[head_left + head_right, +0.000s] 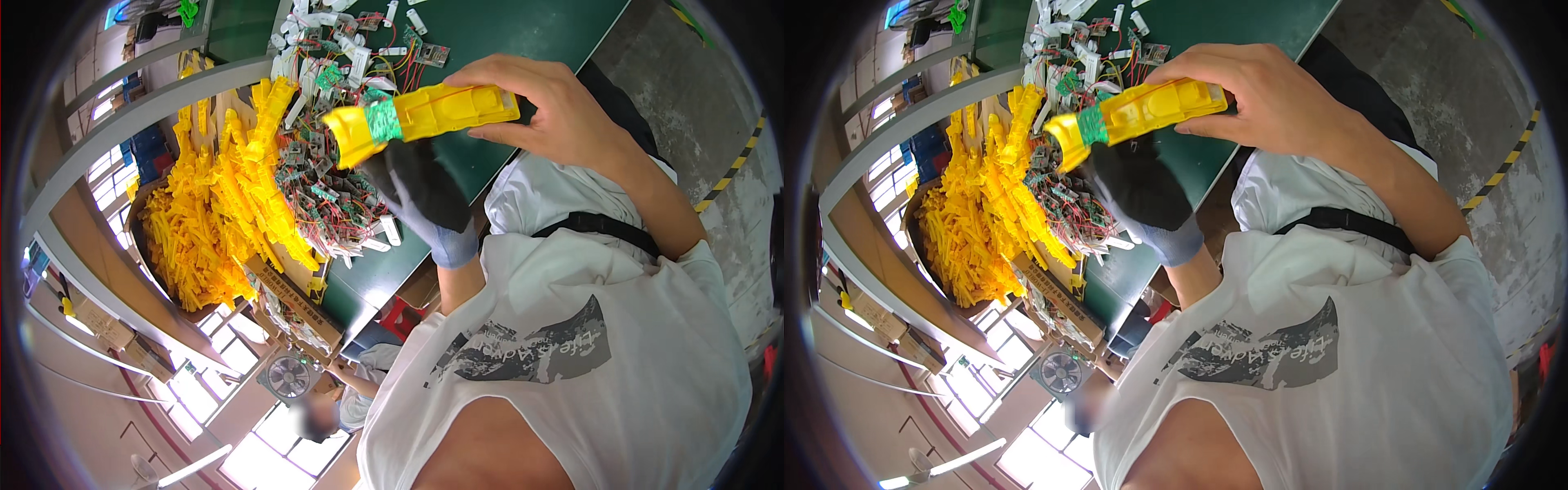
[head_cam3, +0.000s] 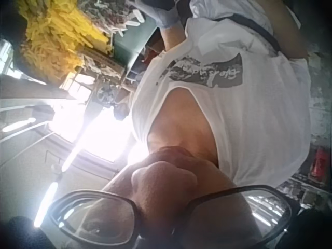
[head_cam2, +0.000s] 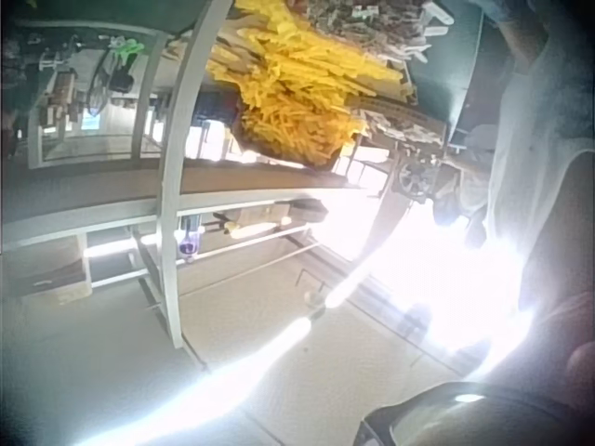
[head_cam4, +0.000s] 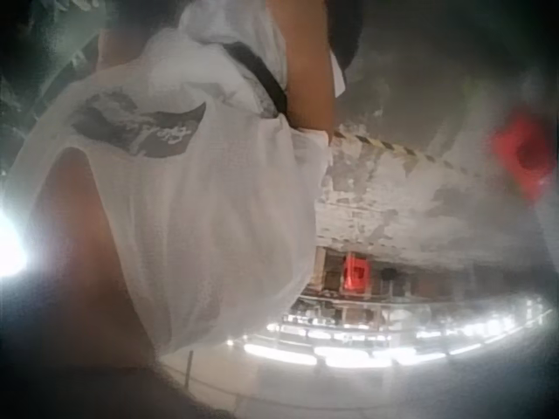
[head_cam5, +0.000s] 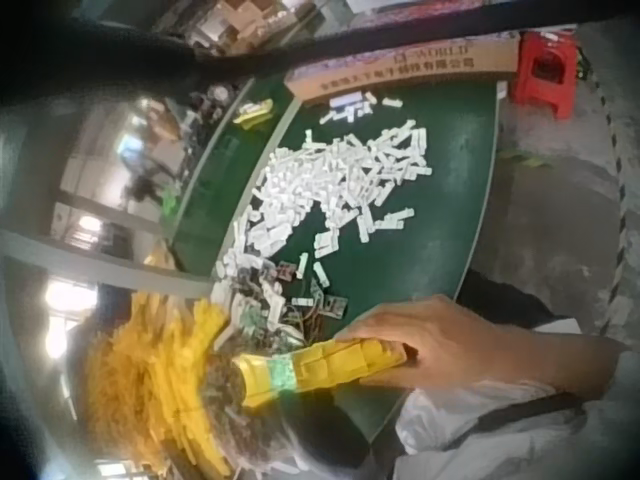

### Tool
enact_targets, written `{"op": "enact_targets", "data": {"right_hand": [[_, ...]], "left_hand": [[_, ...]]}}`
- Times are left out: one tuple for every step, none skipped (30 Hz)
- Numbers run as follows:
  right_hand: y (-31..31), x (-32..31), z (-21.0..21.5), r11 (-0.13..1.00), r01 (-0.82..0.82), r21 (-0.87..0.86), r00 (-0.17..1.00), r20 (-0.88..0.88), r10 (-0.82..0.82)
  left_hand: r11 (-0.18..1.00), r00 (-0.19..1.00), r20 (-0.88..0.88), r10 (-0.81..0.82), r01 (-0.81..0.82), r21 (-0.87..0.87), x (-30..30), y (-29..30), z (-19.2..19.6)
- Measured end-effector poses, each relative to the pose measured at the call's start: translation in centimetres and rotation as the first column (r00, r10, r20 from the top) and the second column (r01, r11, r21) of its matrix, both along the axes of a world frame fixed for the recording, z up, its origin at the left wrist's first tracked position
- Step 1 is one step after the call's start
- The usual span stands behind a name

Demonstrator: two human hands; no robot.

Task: Assembling internal electronic components into a yellow plastic housing at a factory workbench.

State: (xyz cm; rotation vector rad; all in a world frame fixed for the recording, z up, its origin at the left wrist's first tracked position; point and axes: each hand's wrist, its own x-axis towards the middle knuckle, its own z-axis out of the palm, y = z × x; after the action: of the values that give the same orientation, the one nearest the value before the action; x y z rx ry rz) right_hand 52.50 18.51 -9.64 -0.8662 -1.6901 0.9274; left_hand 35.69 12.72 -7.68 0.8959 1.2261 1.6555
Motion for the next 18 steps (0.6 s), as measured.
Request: {"op": "enact_targets", "data": {"right_hand": [[0.3, 0.0, -0.3, 0.999, 0.010, 0.035, 1.000, 0.026, -0.011], [0.4, 0.2, -0.7, 0.998, 0.020, 0.067, 0.999, 0.049, -0.023], [0.5, 0.4, -0.9, 0.998, 0.028, 0.062, 0.998, 0.045, -0.031], [0.5, 0.4, -1.0, 0.998, 0.026, 0.053, 0.995, 0.099, -0.031], [0.6, 0.5, -1.0, 0.999, 0.016, 0.049, 0.988, 0.151, -0.024], [0.6, 1.3, -1.4, 0.999, 0.032, 0.042, 0.986, 0.164, -0.039], [0.6, 1.3, -1.5, 0.999, 0.007, 0.048, 0.983, 0.183, -0.015], [0.5, 1.5, -1.5, 0.999, -0.013, 0.049, 0.978, 0.208, 0.003], [0.4, 1.4, -1.5, 0.999, -0.024, 0.044, 0.979, 0.203, 0.014], [0.3, 1.4, -1.4, 1.000, -0.015, 0.009, 0.978, 0.209, 0.013], [0.3, 1.5, -1.5, 1.000, 0.004, -0.024, 0.976, 0.220, 0.001], [0.3, 1.4, -1.5, 1.000, 0.009, -0.030, 0.975, 0.221, -0.002], [0.4, 1.2, -1.4, 1.000, 0.009, -0.010, 0.975, 0.224, -0.007], [0.4, 1.3, -1.4, 1.000, 0.017, 0.008, 0.972, 0.234, -0.018], [0.5, 1.3, -1.4, 1.000, 0.030, -0.002, 0.969, 0.244, -0.028], [0.7, 1.3, -1.6, 1.000, 0.008, -0.022, 0.967, 0.256, -0.002], [0.8, 1.3, -1.8, 0.999, -0.015, -0.034, 0.965, 0.263, 0.024], [0.7, 1.5, -2.0, 0.999, -0.008, -0.037, 0.963, 0.268, 0.018]], "left_hand": [[0.980, 0.948, -0.253, 0.194, -0.199, 0.007, -0.2, -0.3, -0.1], [0.893, 0.810, -0.375, 0.450, -0.412, 0.182, 1.4, 0.3, 0.9], [0.738, 0.598, -0.433, 0.675, -0.560, 0.377, 3.0, 0.9, 1.9], [0.782, 0.506, -0.628, 0.591, -0.167, 0.601, -1.4, -0.7, -0.6], [0.921, 0.685, -0.638, 0.351, -0.129, 0.368, -3.2, -1.8, 0.2], [0.952, 0.500, -0.836, 0.227, 0.069, 0.299, -2.6, -0.3, 2.2], [0.958, 0.233, -0.964, 0.127, 0.222, 0.180, -1.7, 1.0, 5.1], [0.945, 0.065, -0.997, 0.036, 0.322, 0.055, -0.5, 2.0, 5.9], [0.916, -0.119, -0.992, -0.042, 0.392, -0.086, -0.1, 2.9, 6.0], [0.919, -0.123, -0.991, -0.049, 0.384, -0.093, -0.3, 3.3, 5.6], [0.898, -0.190, -0.977, -0.102, 0.405, -0.172, -0.4, 4.1, 5.1], [0.871, -0.256, -0.955, -0.151, 0.423, -0.251, -0.6, 4.5, 4.9], [0.866, -0.255, -0.954, -0.157, 0.428, -0.257, -0.9, 4.6, 5.0], [0.855, -0.253, -0.954, -0.158, 0.449, -0.261, -1.2, 4.7, 5.1], [0.843, -0.251, -0.954, -0.161, 0.468, -0.265, -1.2, 4.9, 5.1], [0.835, -0.234, -0.961, -0.145, 0.492, -0.246, -1.1, 5.0, 5.0], [0.830, -0.229, -0.962, -0.147, 0.501, -0.246, -1.2, 5.1, 4.8], [0.838, -0.125, -0.971, -0.203, 0.490, -0.238, -1.5, 5.1, 4.4]]}}
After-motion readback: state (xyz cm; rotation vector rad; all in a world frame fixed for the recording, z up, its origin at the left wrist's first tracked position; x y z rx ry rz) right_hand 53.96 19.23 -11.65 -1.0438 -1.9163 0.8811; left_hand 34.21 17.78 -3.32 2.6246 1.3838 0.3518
